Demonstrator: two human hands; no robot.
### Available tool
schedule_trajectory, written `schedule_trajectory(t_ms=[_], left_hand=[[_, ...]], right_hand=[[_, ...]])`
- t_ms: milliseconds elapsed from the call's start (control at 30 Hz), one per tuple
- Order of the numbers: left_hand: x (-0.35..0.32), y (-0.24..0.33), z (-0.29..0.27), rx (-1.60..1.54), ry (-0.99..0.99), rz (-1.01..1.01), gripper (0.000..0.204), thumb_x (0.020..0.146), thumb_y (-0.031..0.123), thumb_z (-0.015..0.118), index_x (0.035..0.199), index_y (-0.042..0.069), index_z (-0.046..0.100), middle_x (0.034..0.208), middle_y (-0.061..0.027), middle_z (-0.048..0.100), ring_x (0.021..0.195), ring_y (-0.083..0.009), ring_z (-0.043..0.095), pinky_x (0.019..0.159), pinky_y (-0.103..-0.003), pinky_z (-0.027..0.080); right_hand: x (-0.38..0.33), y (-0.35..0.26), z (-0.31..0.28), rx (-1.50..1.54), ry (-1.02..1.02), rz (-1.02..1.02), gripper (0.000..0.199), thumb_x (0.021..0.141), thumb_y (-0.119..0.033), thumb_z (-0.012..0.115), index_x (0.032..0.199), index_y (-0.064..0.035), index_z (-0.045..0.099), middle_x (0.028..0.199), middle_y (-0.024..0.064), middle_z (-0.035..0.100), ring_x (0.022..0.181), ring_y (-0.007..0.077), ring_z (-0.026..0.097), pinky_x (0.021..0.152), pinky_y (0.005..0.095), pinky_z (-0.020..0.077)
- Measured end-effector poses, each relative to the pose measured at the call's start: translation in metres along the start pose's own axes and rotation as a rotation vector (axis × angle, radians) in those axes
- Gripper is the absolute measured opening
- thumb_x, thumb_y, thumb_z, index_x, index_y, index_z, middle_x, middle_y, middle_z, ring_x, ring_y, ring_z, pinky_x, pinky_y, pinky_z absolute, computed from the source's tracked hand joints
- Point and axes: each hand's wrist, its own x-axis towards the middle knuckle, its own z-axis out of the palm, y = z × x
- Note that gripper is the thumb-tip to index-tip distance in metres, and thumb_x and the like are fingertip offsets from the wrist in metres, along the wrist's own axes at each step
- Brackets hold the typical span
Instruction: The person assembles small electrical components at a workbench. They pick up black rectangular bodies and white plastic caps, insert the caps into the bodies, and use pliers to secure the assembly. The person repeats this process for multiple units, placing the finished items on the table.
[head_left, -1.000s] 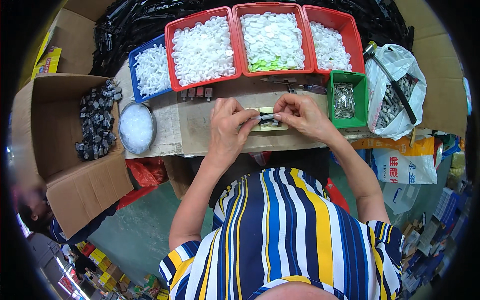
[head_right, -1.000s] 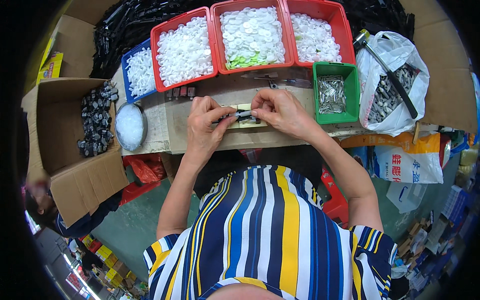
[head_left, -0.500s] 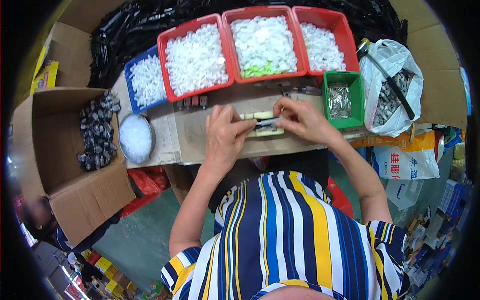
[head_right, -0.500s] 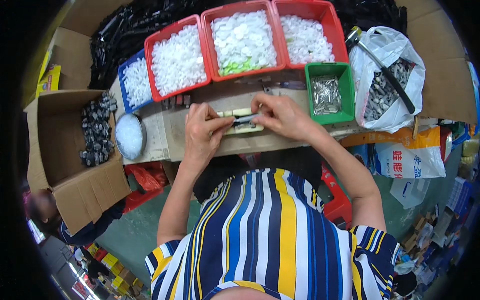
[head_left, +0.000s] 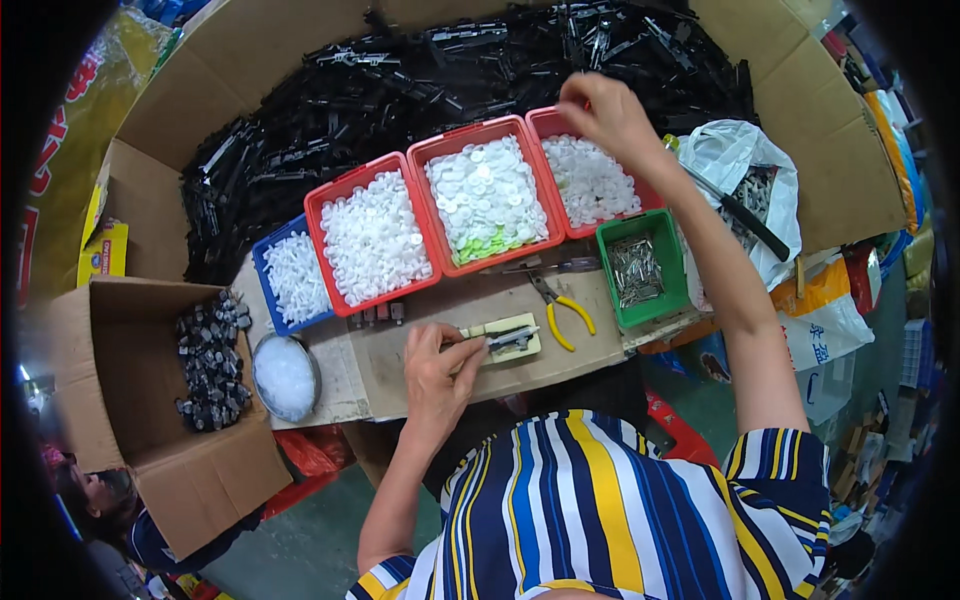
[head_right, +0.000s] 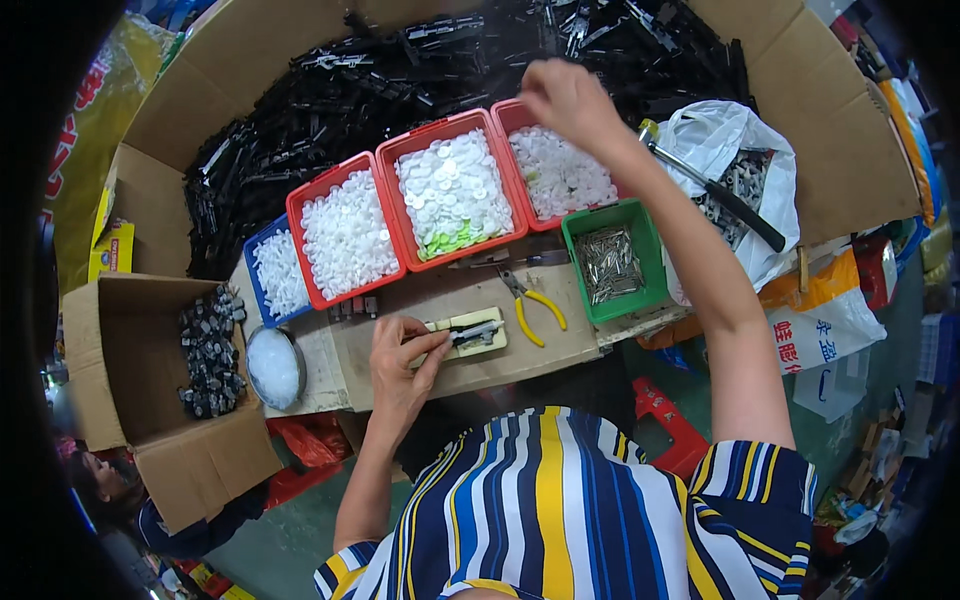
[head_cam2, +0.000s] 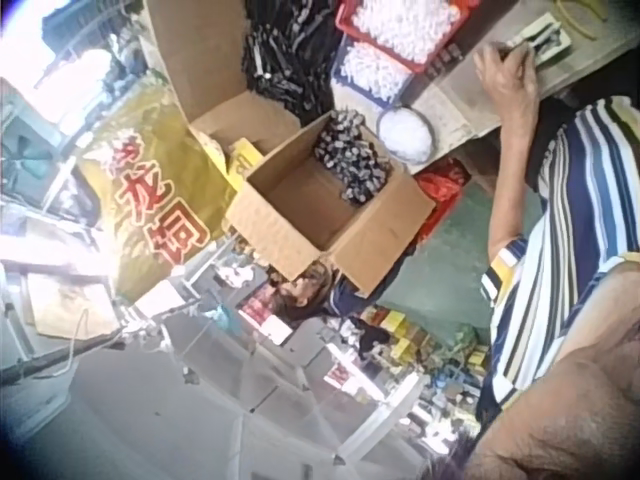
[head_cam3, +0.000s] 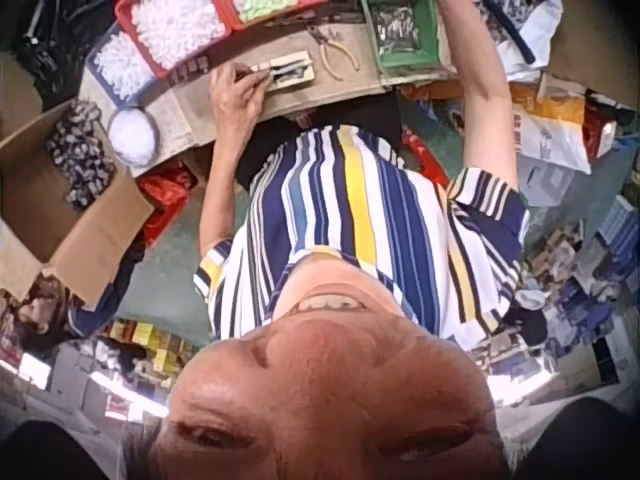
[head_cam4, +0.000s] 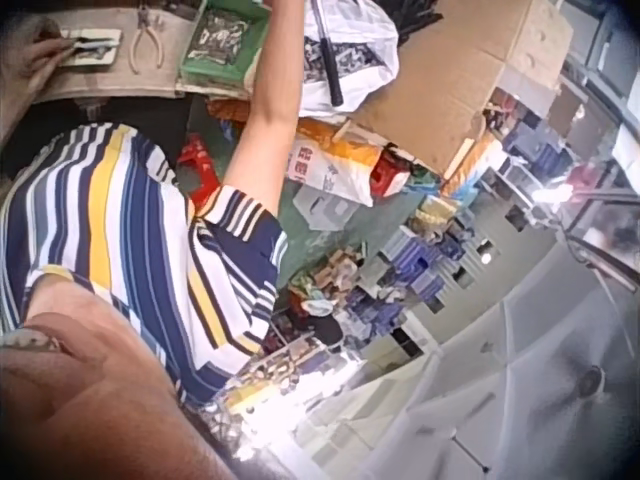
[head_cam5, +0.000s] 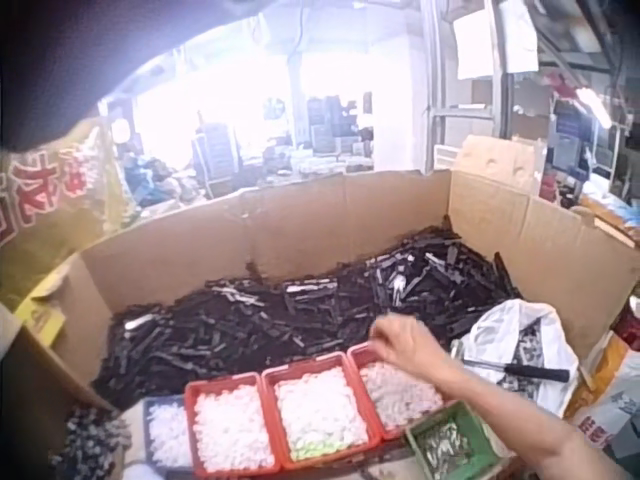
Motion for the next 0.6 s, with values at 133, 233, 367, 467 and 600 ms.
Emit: schedule_trajectory(t_ms=[133, 233, 367, 467, 600], left_hand=[[-0.003, 0.000, -0.005, 0.034, 0.047, -0.017, 0.014, 0.077, 0.007, 0.077, 0.091, 0.006, 0.076, 0.088, -0.0061, 0.062, 0.087, -0.0263, 0.055, 0.080, -0.040, 0.042], [-0.003, 0.001, -0.012, 0.066, 0.084, -0.043, 0.014, 0.077, 0.007, 0.078, 0.091, 0.006, 0.076, 0.088, -0.0061, 0.064, 0.090, -0.0261, 0.055, 0.082, -0.040, 0.042], [0.001, 0.003, -0.021, 0.037, 0.119, -0.041, 0.014, 0.077, 0.006, 0.077, 0.091, 0.003, 0.077, 0.087, -0.0083, 0.065, 0.090, -0.0265, 0.056, 0.082, -0.038, 0.044], [0.009, 0.009, -0.025, -0.068, 0.166, -0.061, 0.015, 0.078, 0.004, 0.077, 0.094, 0.002, 0.076, 0.087, -0.0096, 0.066, 0.089, -0.0261, 0.057, 0.081, -0.037, 0.046], [0.028, 0.019, -0.016, -0.378, 0.169, -0.225, 0.025, 0.087, 0.004, 0.074, 0.112, -0.002, 0.073, 0.099, -0.0068, 0.072, 0.091, -0.0122, 0.061, 0.083, -0.028, 0.048]], right_hand=[[0.053, 0.070, 0.014, -0.399, 0.061, 0.261, 0.040, 0.082, -0.038, 0.077, 0.096, -0.0012, 0.068, 0.100, 0.0222, 0.071, 0.096, 0.0429, 0.068, 0.080, 0.0515, 0.0552], [0.070, 0.090, 0.025, -0.461, 0.003, 0.390, 0.051, 0.078, -0.045, 0.080, 0.097, 0.0003, 0.068, 0.103, 0.0238, 0.071, 0.097, 0.0427, 0.069, 0.082, 0.0514, 0.0555], [0.080, 0.108, 0.010, -0.177, -0.159, 0.497, 0.052, 0.074, -0.043, 0.084, 0.102, -0.0002, 0.070, 0.104, 0.0247, 0.072, 0.093, 0.0424, 0.071, 0.082, 0.0492, 0.0549], [0.065, 0.065, 0.004, 0.388, -0.078, 0.516, 0.041, 0.078, -0.034, 0.083, 0.102, -0.0031, 0.070, 0.088, 0.0122, 0.073, 0.076, 0.0201, 0.069, 0.066, 0.0335, 0.0506], [0.000, -0.047, -0.004, 0.919, -0.115, 0.373, 0.032, 0.082, -0.024, 0.081, 0.101, -0.0033, 0.067, 0.078, 0.0021, 0.066, 0.068, 0.0073, 0.061, 0.060, 0.0233, 0.0453]])
